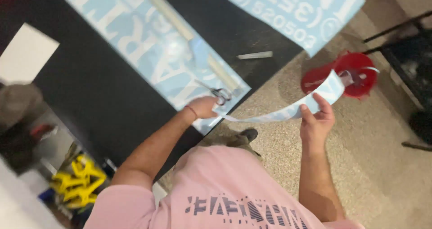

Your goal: The person uses a ruler and a utility knife to cut a large sheet of light blue printed material on a black table. They then use scissors to trim the cut pieces and discard the scraps into a red bin. The person aligns the cut pieces on the table and continues cutting the material.

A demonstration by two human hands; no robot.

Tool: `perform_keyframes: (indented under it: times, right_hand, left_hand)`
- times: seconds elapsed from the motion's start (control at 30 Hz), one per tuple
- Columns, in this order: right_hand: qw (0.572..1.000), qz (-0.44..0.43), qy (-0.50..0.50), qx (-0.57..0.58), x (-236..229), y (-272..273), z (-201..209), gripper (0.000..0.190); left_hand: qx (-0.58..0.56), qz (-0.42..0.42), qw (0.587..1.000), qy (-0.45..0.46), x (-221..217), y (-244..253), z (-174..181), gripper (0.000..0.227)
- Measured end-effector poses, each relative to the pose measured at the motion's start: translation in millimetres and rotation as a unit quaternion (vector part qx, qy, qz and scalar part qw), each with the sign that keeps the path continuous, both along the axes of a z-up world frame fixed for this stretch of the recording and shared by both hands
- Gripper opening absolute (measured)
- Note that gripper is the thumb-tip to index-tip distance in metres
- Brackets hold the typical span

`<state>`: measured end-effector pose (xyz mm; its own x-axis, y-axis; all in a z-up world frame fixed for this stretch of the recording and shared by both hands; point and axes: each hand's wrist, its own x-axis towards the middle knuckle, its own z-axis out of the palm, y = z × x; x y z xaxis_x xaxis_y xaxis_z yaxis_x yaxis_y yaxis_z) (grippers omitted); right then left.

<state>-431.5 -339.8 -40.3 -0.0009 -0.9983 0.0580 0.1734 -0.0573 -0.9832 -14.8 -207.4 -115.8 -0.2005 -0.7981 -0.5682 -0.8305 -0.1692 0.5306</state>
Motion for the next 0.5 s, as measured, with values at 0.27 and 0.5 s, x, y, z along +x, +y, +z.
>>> perform_keyframes:
  times: [0.27,0.5]
  right_hand:
    - [0.958,-0.043,0.285,-0.014,-148.4,57.6,18.5,0.042]
    - [0.902,-0.035,0.430,-0.029,-288.6,38.4,13.6,0.040]
  left_hand:
    - [-0.287,0.515,0.783,-0.198,117.4,-142.1,-125.2,0.089]
    - [-0.223,0.534,0.770,-0.270,78.9,-149.1,-84.5,0.084]
